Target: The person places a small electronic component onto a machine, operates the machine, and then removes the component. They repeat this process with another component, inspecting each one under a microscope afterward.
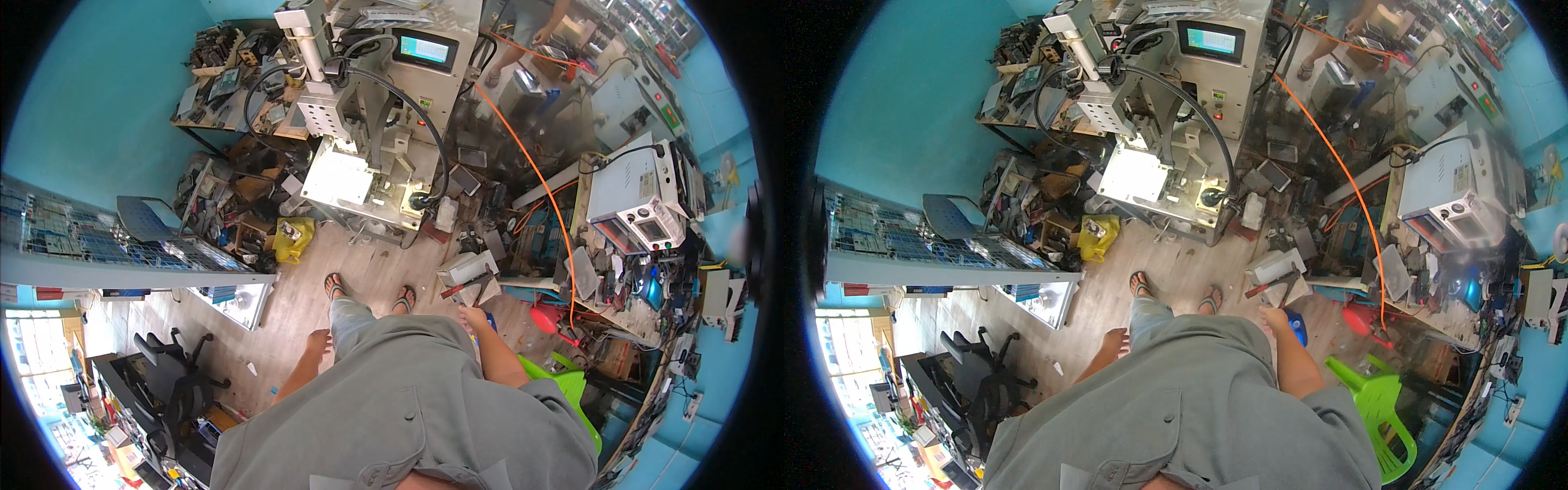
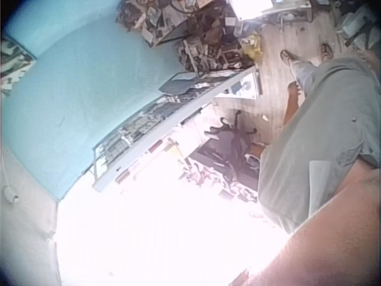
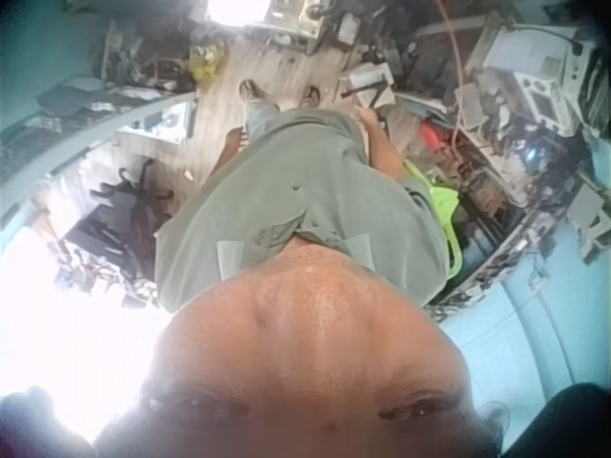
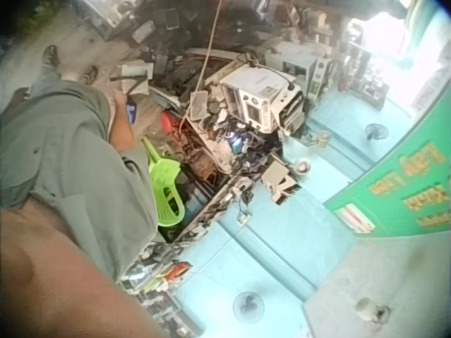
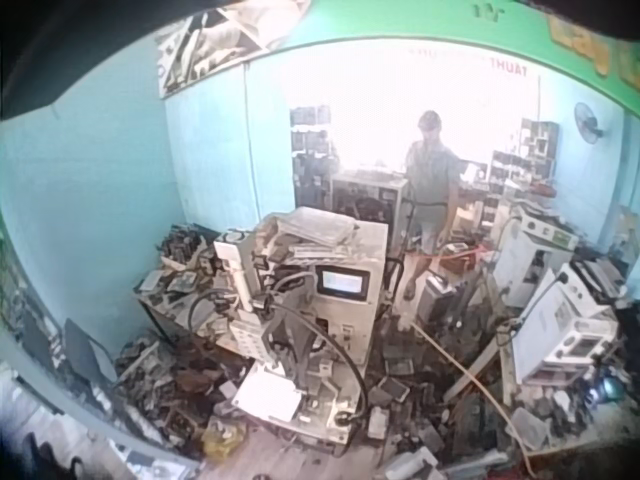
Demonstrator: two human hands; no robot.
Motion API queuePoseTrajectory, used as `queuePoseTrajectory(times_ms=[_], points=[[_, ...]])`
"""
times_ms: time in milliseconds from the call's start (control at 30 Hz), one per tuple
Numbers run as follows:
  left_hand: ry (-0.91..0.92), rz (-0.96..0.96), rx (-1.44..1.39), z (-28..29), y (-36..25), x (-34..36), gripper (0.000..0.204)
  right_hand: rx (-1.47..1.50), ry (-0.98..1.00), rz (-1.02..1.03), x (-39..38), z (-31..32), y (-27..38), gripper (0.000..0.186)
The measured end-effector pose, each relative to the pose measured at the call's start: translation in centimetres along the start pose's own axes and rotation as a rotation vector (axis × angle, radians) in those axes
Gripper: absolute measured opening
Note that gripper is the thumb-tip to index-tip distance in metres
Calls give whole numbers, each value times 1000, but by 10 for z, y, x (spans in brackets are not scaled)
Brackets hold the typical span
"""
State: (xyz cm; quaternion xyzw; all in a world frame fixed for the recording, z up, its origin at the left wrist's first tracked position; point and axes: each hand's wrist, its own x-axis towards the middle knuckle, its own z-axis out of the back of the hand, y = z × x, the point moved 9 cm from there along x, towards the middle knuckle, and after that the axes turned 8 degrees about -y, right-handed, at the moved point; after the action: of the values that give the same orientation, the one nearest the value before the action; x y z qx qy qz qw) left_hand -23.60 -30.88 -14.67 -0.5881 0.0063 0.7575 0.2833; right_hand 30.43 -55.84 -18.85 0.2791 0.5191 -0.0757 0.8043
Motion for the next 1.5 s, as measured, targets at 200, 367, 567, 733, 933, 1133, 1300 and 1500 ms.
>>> queuePoseTrajectory(times_ms=[200, 367, 567, 733, 933, 1133, 1300, 1500], points=[[-16, -11, -12, -4, -6, -3, 45, 2, -4, 2, 3, 3, 0, 54], [-15, 3, 8, -6, -3, -4, 45, 44, -3, -28, 6, 4, -7, 55], [9, -4, -22, -2, 5, -2, 44, 27, -17, -2, 0, 2, -4, 55], [-9, 3, -31, -2, 9, -3, 43, 22, 3, 14, -6, 1, 3, 53], [15, 24, -49, -7, 12, -2, 40, -8, -1, 22, -11, 1, 10, 52], [-13, 0, -57, -11, 13, -2, 37, -41, -1, 17, -10, 9, 5, 53], [-23, 1, -46, -9, 9, 0, 38, -63, 39, 9, -12, 4, 10, 57], [-19, -4, -38, -12, 3, -5, 38, -48, 23, 6, 0, 8, 2, 61]])
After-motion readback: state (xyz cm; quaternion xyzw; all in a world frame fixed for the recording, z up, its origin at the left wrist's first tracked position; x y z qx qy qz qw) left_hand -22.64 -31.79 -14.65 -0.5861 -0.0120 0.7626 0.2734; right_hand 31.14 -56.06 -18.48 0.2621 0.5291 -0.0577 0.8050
